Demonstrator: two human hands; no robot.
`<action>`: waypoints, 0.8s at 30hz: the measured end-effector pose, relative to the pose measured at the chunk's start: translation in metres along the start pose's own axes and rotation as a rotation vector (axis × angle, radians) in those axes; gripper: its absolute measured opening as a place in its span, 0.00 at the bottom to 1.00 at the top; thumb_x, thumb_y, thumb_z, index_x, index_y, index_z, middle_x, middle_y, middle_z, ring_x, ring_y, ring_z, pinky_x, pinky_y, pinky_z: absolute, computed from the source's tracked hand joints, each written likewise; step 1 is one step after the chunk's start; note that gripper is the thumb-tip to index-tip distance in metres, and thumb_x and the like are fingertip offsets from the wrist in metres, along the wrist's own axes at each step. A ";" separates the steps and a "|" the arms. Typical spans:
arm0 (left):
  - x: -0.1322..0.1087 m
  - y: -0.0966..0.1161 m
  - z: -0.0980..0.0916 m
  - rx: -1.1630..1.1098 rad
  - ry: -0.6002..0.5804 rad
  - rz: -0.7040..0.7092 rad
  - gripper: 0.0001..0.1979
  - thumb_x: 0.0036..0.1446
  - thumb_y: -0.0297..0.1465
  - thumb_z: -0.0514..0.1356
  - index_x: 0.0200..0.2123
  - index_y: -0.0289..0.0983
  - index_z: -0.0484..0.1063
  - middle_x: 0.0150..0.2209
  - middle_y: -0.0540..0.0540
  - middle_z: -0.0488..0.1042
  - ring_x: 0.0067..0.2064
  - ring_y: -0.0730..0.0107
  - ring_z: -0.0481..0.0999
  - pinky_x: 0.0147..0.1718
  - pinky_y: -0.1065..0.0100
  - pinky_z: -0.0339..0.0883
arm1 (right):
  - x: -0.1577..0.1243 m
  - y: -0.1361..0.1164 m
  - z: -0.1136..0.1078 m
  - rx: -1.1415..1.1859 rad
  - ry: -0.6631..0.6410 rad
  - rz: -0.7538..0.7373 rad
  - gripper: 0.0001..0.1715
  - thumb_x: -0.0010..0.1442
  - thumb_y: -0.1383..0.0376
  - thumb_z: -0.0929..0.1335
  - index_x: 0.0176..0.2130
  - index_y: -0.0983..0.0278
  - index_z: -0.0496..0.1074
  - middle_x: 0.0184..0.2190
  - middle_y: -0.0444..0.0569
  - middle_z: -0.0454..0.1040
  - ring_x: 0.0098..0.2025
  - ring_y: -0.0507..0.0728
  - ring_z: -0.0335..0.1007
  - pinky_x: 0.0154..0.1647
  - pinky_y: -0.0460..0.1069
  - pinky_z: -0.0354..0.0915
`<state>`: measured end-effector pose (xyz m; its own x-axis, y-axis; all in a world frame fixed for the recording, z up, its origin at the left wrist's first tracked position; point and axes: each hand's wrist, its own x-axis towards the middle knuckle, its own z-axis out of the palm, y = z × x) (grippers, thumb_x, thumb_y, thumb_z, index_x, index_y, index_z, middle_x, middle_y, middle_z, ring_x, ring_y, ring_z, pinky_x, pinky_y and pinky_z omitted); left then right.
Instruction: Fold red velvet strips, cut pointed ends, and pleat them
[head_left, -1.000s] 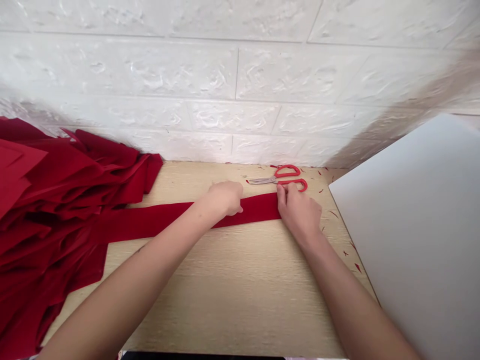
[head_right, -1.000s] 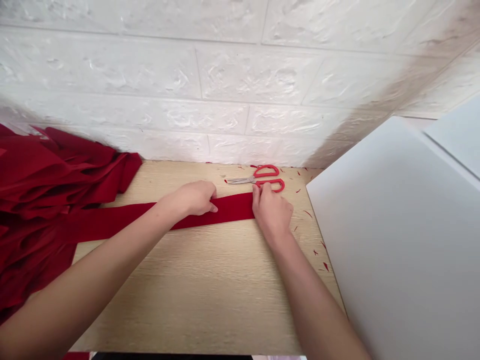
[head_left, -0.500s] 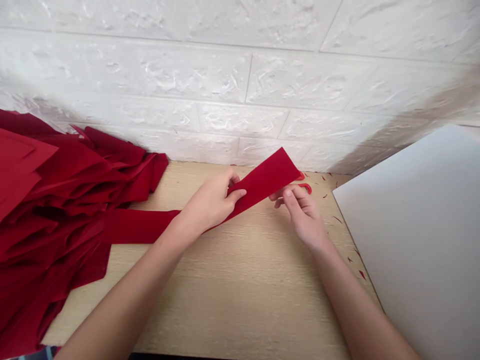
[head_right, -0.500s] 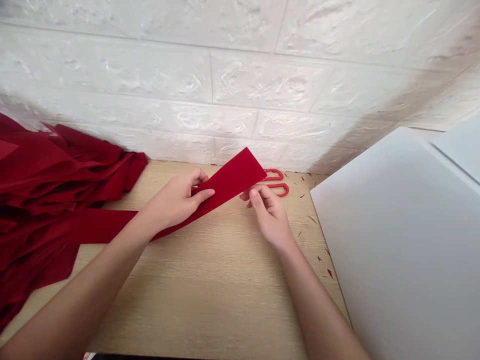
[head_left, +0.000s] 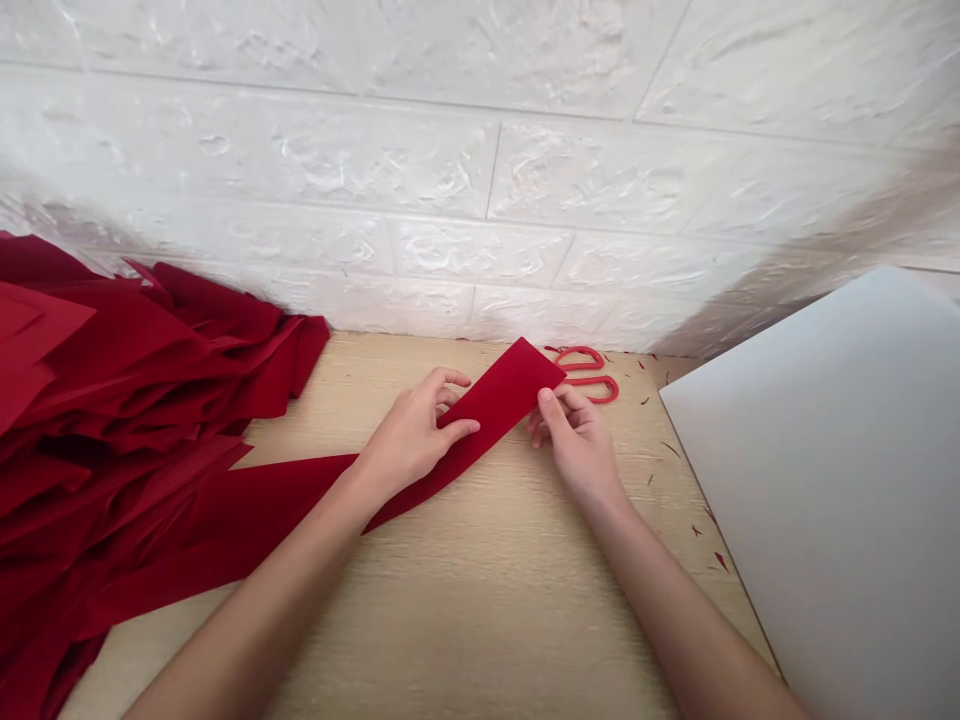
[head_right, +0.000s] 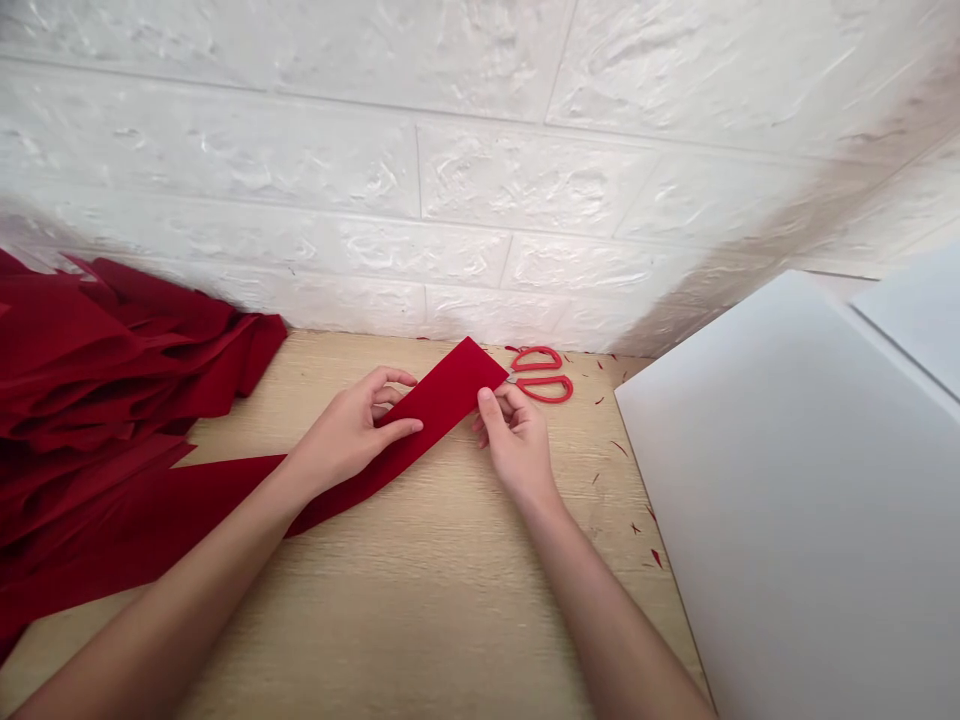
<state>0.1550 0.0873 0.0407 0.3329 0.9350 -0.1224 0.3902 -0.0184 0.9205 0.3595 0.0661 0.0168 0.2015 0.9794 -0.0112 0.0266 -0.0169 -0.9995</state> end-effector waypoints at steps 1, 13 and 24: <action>0.000 -0.001 0.000 0.018 0.003 0.014 0.19 0.58 0.32 0.65 0.52 0.41 0.68 0.45 0.44 0.80 0.46 0.60 0.80 0.47 0.58 0.71 | 0.001 0.001 0.000 0.012 0.006 0.014 0.27 0.56 0.41 0.72 0.29 0.61 0.68 0.20 0.41 0.70 0.21 0.50 0.63 0.20 0.45 0.63; 0.019 0.033 0.019 -0.009 0.007 0.217 0.16 0.63 0.40 0.61 0.52 0.40 0.72 0.52 0.43 0.79 0.52 0.62 0.78 0.47 0.64 0.72 | -0.010 -0.005 0.000 -0.069 0.019 -0.197 0.16 0.61 0.51 0.71 0.35 0.61 0.73 0.23 0.42 0.72 0.23 0.51 0.67 0.24 0.47 0.69; 0.026 0.041 0.023 -0.436 0.077 0.159 0.16 0.56 0.30 0.66 0.48 0.36 0.72 0.35 0.49 0.79 0.39 0.69 0.81 0.42 0.68 0.74 | -0.013 0.002 -0.007 -0.054 -0.012 -0.229 0.12 0.64 0.55 0.70 0.40 0.61 0.76 0.31 0.46 0.77 0.27 0.52 0.72 0.28 0.48 0.72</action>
<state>0.1995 0.1021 0.0663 0.2879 0.9566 0.0455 -0.0629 -0.0286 0.9976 0.3638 0.0523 0.0149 0.1722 0.9613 0.2150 0.1227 0.1957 -0.9730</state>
